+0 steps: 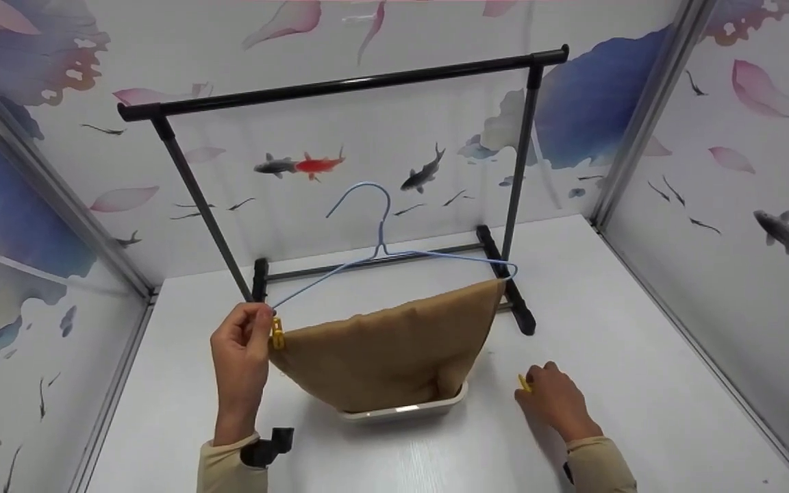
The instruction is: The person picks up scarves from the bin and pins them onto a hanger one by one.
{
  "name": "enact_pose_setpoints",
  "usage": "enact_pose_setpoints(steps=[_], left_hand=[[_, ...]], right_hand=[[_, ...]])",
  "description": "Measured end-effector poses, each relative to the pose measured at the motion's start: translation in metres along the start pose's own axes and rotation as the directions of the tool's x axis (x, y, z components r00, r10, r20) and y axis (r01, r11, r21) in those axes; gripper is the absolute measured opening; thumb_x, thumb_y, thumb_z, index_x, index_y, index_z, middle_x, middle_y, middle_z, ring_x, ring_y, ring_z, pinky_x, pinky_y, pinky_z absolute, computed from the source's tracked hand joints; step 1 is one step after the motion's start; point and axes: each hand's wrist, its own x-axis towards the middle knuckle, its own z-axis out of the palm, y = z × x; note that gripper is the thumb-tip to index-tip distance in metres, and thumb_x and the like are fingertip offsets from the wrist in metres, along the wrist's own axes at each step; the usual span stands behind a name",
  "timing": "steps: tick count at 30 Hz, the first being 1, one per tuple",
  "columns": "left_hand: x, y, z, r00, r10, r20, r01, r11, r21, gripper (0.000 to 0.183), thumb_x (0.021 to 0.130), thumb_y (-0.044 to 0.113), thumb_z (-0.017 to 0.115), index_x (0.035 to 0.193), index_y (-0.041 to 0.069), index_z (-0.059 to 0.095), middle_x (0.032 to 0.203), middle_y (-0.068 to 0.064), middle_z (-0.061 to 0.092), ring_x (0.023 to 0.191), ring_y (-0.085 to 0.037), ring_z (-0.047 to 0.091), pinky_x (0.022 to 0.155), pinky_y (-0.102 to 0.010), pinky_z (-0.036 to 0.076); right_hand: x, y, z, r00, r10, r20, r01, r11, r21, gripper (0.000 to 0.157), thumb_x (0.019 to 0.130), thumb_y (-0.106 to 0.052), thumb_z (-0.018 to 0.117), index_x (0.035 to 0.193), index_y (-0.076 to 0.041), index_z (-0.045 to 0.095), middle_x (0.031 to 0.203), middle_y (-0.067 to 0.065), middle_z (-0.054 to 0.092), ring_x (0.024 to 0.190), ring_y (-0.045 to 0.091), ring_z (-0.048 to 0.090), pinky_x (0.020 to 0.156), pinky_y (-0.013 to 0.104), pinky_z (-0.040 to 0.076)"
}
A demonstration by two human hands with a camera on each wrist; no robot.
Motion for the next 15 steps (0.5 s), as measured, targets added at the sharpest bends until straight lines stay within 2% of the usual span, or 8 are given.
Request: enact_pose_setpoints(steps=[5, 8, 11, 13, 15], left_hand=[[-0.001, -0.002, -0.001, 1.000, -0.004, 0.000, 0.004, 1.000, -0.008, 0.014, 0.102, 0.006, 0.060, 0.099, -0.005, 0.068, 0.083, -0.007, 0.059, 0.072, -0.014, 0.049, 0.061, -0.021, 0.040], [-0.002, -0.001, -0.001, 1.000, -0.011, 0.008, 0.011, 1.000, -0.008, 0.014, 0.102, 0.006, 0.060, 0.099, -0.006, 0.068, 0.082, -0.007, 0.058, 0.072, -0.015, 0.049, 0.061, -0.021, 0.040], [-0.002, 0.001, -0.003, 1.000, -0.010, 0.013, 0.010, 1.000, 0.002, 0.016, 0.103, 0.007, 0.059, 0.100, -0.006, 0.067, 0.083, -0.008, 0.058, 0.073, -0.015, 0.049, 0.062, -0.021, 0.041], [-0.002, 0.003, -0.004, 1.000, -0.005, 0.010, 0.004, 1.000, 0.005, 0.015, 0.103, 0.007, 0.059, 0.100, -0.006, 0.067, 0.083, -0.008, 0.057, 0.074, -0.015, 0.049, 0.063, -0.021, 0.041], [-0.001, 0.004, -0.005, 1.000, -0.002, 0.007, 0.002, 1.000, 0.003, 0.015, 0.103, 0.006, 0.059, 0.100, -0.006, 0.067, 0.083, -0.008, 0.057, 0.074, -0.016, 0.049, 0.063, -0.021, 0.041]], right_hand=[[0.002, 0.012, 0.006, 0.999, -0.004, -0.052, 0.006, 0.999, 0.037, 0.017, 0.090, -0.010, 0.073, 0.097, 0.005, 0.068, 0.088, 0.012, 0.062, 0.075, 0.023, 0.061, 0.070, 0.045, 0.055], [-0.001, 0.010, -0.005, 0.997, -0.019, -0.078, 0.026, 0.995, 0.093, 0.025, 0.092, -0.010, 0.071, 0.112, 0.005, 0.066, 0.095, 0.015, 0.068, 0.080, 0.025, 0.065, 0.069, 0.044, 0.055], [-0.004, -0.005, -0.031, 0.987, -0.080, -0.141, 0.107, 0.974, 0.199, 0.037, 0.092, -0.008, 0.073, 0.126, 0.003, 0.063, 0.109, 0.018, 0.070, 0.095, 0.029, 0.069, 0.076, 0.045, 0.059], [-0.006, -0.021, -0.055, 0.971, -0.146, -0.190, 0.197, 0.938, 0.286, 0.039, 0.091, -0.004, 0.073, 0.128, 0.002, 0.062, 0.115, 0.017, 0.069, 0.103, 0.031, 0.069, 0.082, 0.044, 0.060], [-0.009, -0.038, -0.081, 0.945, -0.211, -0.250, 0.290, 0.893, 0.345, 0.034, 0.090, -0.002, 0.075, 0.122, -0.001, 0.065, 0.116, 0.015, 0.070, 0.108, 0.032, 0.069, 0.087, 0.042, 0.060]])
